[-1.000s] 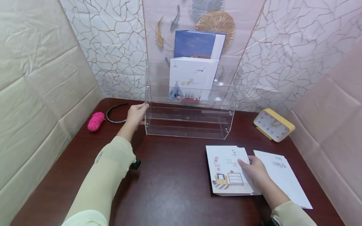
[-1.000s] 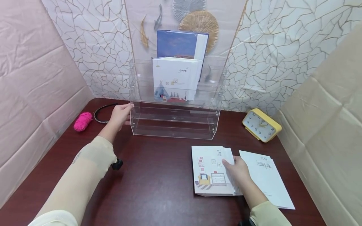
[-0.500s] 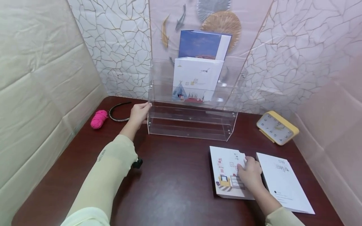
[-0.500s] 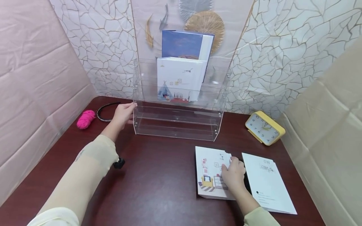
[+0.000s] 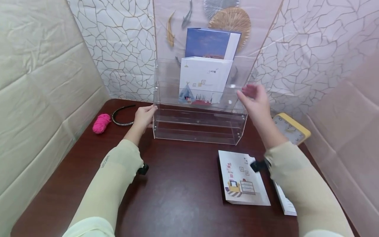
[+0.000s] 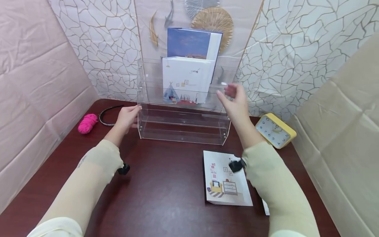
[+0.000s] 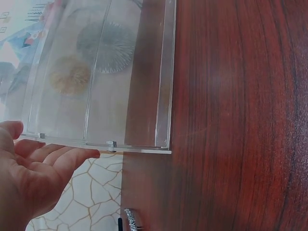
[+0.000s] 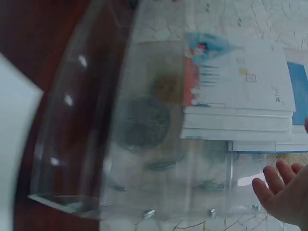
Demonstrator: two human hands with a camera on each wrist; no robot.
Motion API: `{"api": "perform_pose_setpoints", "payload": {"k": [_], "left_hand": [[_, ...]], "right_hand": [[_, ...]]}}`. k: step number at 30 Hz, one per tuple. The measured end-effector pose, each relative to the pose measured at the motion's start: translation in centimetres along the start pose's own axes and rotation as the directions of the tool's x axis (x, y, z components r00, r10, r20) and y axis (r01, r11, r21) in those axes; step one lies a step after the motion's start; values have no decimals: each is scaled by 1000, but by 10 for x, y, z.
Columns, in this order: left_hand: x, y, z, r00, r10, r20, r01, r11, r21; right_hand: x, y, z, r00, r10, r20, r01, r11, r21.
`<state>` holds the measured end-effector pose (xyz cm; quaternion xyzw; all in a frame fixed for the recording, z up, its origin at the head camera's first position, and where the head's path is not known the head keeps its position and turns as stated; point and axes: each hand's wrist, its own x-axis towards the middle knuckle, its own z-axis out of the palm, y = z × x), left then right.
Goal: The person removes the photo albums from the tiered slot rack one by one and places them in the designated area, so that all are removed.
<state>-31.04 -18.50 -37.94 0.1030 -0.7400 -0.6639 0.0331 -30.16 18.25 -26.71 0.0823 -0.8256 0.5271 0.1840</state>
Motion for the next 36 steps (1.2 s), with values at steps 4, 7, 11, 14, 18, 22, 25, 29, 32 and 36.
{"api": "perform_pose_setpoints", "payload": {"k": [4,7,11,14,18,22,25,29,32,36], "left_hand": [[-1,-1,-2,1000,-8,5,8,1000,6],[-3,-2,-2,1000,-18,9,17,1000,1],[-4,-4,-2,1000,-22,8,22,1000,1],[-3,-4,-2,1000,-17,7,17,1000,6],[-3,-3,-4,1000,-10,4,10,1000,14],[-5,-2,-4,1000,-5,2,5,1000,29],[-3,-2,-4,1000,-1,7,1,1000,22],[1,-2,-4,1000,2,11,-2,1000,-11],[4,-2,-3,1000,-4,9,4,1000,-28],[4,-2,-3,1000,-13,18,14,1000,-27]], "right_hand": [[38,-10,24,998,61,-3,-61,998,32],[54,-9,41,996,82,-27,-81,996,36],[65,-5,58,995,67,-74,-62,996,65],[68,-4,67,993,60,-106,-50,995,89],[70,-3,73,992,49,-113,-50,999,-8],[70,-2,76,996,25,-87,-34,993,-110],[70,0,77,999,18,-48,-23,995,-100],[71,1,80,999,10,-34,-12,998,-56],[74,-2,82,999,-11,-43,9,1000,-27],[78,-15,85,999,-50,-11,49,997,-58]]}}
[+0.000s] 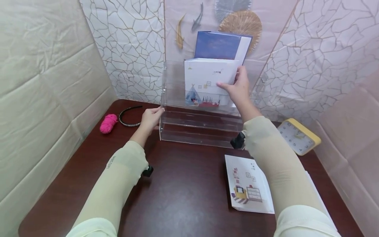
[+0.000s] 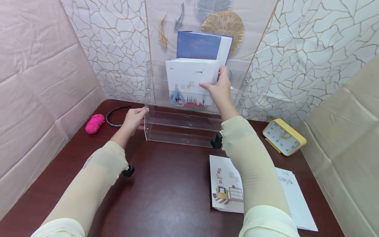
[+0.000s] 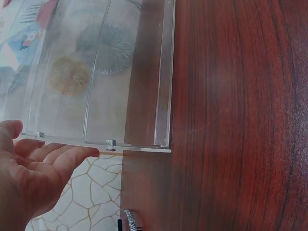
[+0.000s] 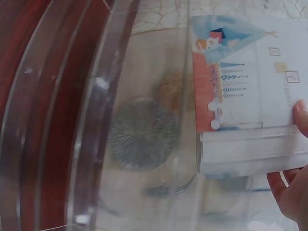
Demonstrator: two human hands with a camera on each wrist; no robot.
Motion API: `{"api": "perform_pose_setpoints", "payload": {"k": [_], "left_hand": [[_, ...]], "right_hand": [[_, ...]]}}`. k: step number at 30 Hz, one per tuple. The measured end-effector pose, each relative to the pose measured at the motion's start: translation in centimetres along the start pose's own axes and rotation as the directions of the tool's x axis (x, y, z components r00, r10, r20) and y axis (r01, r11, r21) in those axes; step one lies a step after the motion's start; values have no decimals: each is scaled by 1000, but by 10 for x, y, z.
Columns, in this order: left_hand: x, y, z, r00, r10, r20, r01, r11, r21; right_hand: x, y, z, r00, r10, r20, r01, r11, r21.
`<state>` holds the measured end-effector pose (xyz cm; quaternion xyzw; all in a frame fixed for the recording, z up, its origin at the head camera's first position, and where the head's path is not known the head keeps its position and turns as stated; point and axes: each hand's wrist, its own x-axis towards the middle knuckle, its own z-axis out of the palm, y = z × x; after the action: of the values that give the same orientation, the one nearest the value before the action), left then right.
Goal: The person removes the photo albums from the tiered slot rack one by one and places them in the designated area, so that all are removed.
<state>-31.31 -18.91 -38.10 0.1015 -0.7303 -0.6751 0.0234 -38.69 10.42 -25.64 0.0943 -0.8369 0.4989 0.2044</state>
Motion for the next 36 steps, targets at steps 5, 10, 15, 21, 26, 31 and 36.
{"api": "perform_pose_setpoints", "payload": {"k": [5,10,15,21,26,31,36], "left_hand": [[-2,-1,1,1000,4,3,-4,1000,-5],[-2,-2,1,1000,-2,7,2,1000,-1],[-1,-2,1,1000,-16,10,16,1000,9],[0,-1,-2,1000,-6,9,6,1000,8],[0,0,-2,1000,3,10,-4,1000,10],[0,-2,-1,1000,10,7,-10,1000,25],[2,-2,0,1000,21,-7,-20,999,35]], "right_hand": [[7,-25,7,994,-62,92,67,997,-46],[10,-47,16,984,-79,161,101,987,-129],[10,-52,20,980,-96,172,115,988,-104],[17,-57,15,986,-93,137,99,995,-30],[29,-62,-3,988,-121,92,114,990,81],[37,-62,-26,990,-132,42,117,962,247],[30,-69,-50,996,-84,6,79,953,291]]}}
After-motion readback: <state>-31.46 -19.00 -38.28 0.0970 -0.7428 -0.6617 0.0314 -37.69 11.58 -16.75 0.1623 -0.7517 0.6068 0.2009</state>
